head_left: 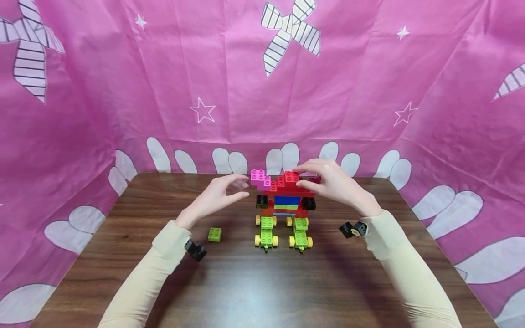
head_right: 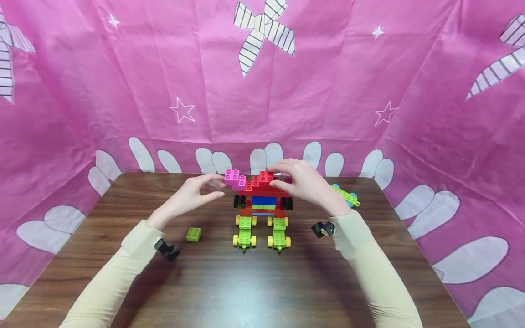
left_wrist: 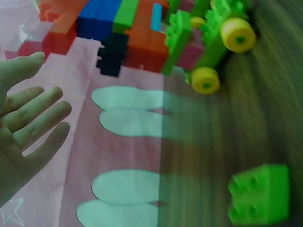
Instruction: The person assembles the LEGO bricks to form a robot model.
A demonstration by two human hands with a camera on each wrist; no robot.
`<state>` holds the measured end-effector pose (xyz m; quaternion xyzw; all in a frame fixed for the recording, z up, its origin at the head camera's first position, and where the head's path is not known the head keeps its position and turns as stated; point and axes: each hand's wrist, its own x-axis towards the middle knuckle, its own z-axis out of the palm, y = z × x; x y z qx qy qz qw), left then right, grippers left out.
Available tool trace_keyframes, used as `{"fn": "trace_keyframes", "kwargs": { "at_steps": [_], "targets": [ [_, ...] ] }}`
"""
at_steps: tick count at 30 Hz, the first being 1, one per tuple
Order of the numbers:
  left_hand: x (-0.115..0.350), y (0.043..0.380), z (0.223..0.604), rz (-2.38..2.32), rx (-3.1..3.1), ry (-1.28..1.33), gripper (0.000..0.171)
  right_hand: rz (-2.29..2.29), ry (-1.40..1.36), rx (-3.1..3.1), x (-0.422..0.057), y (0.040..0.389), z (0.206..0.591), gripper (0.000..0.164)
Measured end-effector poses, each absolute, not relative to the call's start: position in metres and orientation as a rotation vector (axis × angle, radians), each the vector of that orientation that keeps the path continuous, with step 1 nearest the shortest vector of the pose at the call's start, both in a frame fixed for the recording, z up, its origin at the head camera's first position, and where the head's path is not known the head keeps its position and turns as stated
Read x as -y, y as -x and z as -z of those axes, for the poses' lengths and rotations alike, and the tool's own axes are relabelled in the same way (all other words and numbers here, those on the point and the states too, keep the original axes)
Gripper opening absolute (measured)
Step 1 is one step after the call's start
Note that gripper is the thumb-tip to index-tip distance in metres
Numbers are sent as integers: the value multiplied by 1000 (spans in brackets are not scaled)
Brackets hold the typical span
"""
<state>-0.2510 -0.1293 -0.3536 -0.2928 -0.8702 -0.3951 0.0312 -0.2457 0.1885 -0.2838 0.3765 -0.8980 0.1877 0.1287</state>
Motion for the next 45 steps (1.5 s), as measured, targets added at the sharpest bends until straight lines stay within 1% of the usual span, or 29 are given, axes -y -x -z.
{"fn": "trace_keyframes", "kwargs": {
  "at_steps": [6, 13, 20, 23, 27, 31, 38, 45],
  "targets": [
    [148, 247, 369, 1192, 2726, 959, 38, -577, -1073, 2620, -192, 243, 283, 37],
    [177, 237, 395, 1162, 2781, 970, 28, -617, -1077, 2631, -193, 245, 284, 36],
    [203, 226, 418, 1172, 2836, 1020, 31, -610, -1074, 2646, -195, 246, 285, 35],
    [210, 223, 423, 1107, 2878, 1038, 33, -607, -1073, 2644, -195, 246, 285, 35],
    [215, 221, 429, 944, 2926, 1057, 35, -598, -1077, 2635, -196, 246, 286, 34],
    [216, 221, 433, 850, 2932, 1085, 34, -588, -1078, 2629, -196, 247, 286, 34],
    [216, 222, 436, 796, 2919, 1092, 26, -592, -1071, 2637, -196, 247, 286, 34],
    [216, 223, 440, 803, 2905, 1086, 26, -604, -1075, 2638, -198, 248, 287, 35]
  ]
}}
